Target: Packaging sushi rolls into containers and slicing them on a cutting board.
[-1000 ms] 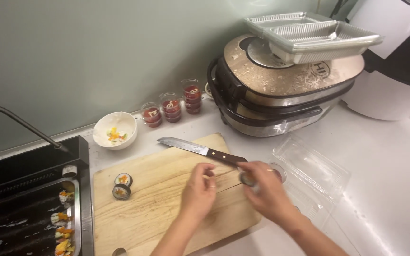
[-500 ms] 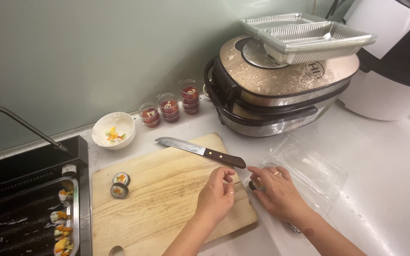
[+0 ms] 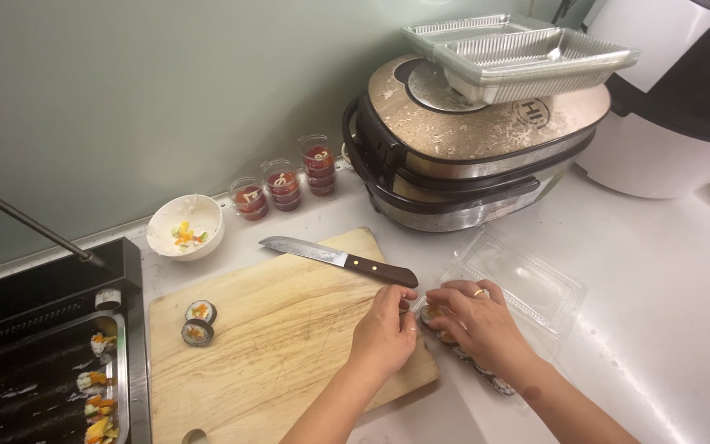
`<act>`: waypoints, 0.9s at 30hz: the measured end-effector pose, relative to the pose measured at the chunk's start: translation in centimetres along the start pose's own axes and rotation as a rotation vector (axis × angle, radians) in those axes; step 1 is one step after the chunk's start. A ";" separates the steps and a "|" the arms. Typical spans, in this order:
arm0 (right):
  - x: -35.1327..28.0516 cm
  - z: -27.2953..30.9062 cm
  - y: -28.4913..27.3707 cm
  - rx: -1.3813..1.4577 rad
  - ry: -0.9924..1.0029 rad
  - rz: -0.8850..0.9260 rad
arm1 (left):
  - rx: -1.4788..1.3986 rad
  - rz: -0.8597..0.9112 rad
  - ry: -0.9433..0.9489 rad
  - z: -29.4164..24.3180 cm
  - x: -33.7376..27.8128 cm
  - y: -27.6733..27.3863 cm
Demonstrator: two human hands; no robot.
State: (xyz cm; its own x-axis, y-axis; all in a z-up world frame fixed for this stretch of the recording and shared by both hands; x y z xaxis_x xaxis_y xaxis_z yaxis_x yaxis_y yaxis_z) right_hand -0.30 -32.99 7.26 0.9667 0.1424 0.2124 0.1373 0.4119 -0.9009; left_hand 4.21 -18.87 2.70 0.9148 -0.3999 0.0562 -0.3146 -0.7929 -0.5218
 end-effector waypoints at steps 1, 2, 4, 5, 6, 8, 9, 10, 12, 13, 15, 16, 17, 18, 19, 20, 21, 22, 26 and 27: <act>-0.2 -0.2 -0.1 0.000 0.002 -0.002 | 0.001 0.002 0.002 0.1 0.1 0.1; -0.4 -0.4 -0.6 0.037 0.002 -0.058 | 0.018 0.006 -0.007 0.3 0.1 0.3; -0.8 -1.2 -1.4 0.073 0.006 -0.116 | 0.035 0.014 -0.015 0.5 0.2 0.5; -1.1 -2.1 -2.1 0.101 0.033 -0.170 | 0.035 0.018 -0.024 0.6 0.3 0.6; -1.4 -3.0 -2.8 0.128 0.061 -0.223 | 0.036 0.022 -0.032 0.7 0.3 0.7; -3.0 -5.5 -3.8 0.106 0.115 -0.275 | 0.040 0.041 -0.060 0.6 0.6 0.8; -3.9 -6.8 -4.4 0.087 0.165 -0.323 | 0.044 0.055 -0.092 0.6 0.6 0.9; -4.7 -7.3 -4.7 0.085 0.168 -0.327 | 0.045 0.058 -0.088 0.5 0.7 0.9; -6.8 -9.3 -5.3 -0.010 0.351 -0.339 | 0.075 0.069 -0.097 0.3 0.9 1.1; -7.7 -9.9 -5.3 -0.012 0.354 -0.343 | 0.075 0.072 -0.092 0.4 1.1 1.3; -10.3 -12.8 -5.0 -0.036 0.610 -0.314 | 0.118 0.096 -0.102 0.5 1.4 2.0; -11.2 -14.3 -4.2 -0.038 0.613 -0.318 | 0.118 0.100 -0.097 0.9 1.6 2.5; -12.6 -16.7 -3.1 0.039 0.751 -0.290 | 0.137 0.071 -0.061 1.0 1.8 2.7; -14.2 -19.0 -1.8 0.118 0.887 -0.261 | 0.156 0.042 -0.025 1.0 2.0 3.0; -14.2 -18.7 -2.1 0.117 0.889 -0.266 | 0.155 0.044 -0.019 0.6 2.0 3.1; -14.7 -19.1 -1.4 0.277 1.005 -0.206 | 0.164 0.061 -0.070 0.5 2.1 3.2; -15.3 -19.2 -0.6 0.440 1.118 -0.143 | 0.174 0.081 -0.121 0.5 2.1 3.4; -15.4 -19.4 -0.5 0.440 1.121 -0.148 | 0.174 0.084 -0.116 0.3 2.1 3.6; -15.0 -20.0 0.3 0.763 1.140 -0.112 | 0.226 0.116 -0.201 0.3 2.6 4.8; -14.8 -19.9 0.1 0.815 1.125 -0.101 | 0.232 0.145 -0.260 0.6 2.4 5.1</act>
State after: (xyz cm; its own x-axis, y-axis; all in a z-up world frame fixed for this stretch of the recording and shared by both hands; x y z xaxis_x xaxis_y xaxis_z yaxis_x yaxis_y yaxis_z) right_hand -10.36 -52.95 -3.46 0.6662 -0.5505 -0.5031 0.4288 0.8347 -0.3455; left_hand 5.00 -23.63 -0.40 0.9081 -0.3464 -0.2353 -0.4073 -0.5996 -0.6890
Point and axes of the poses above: each hand's wrist, its own x-axis towards the middle knuckle, its own y-axis out of the palm, z = x × y, the point moved 8 cm from there along x, towards the middle knuckle, and after that the axes turned 1 degree about y, right-handed, at the moved point
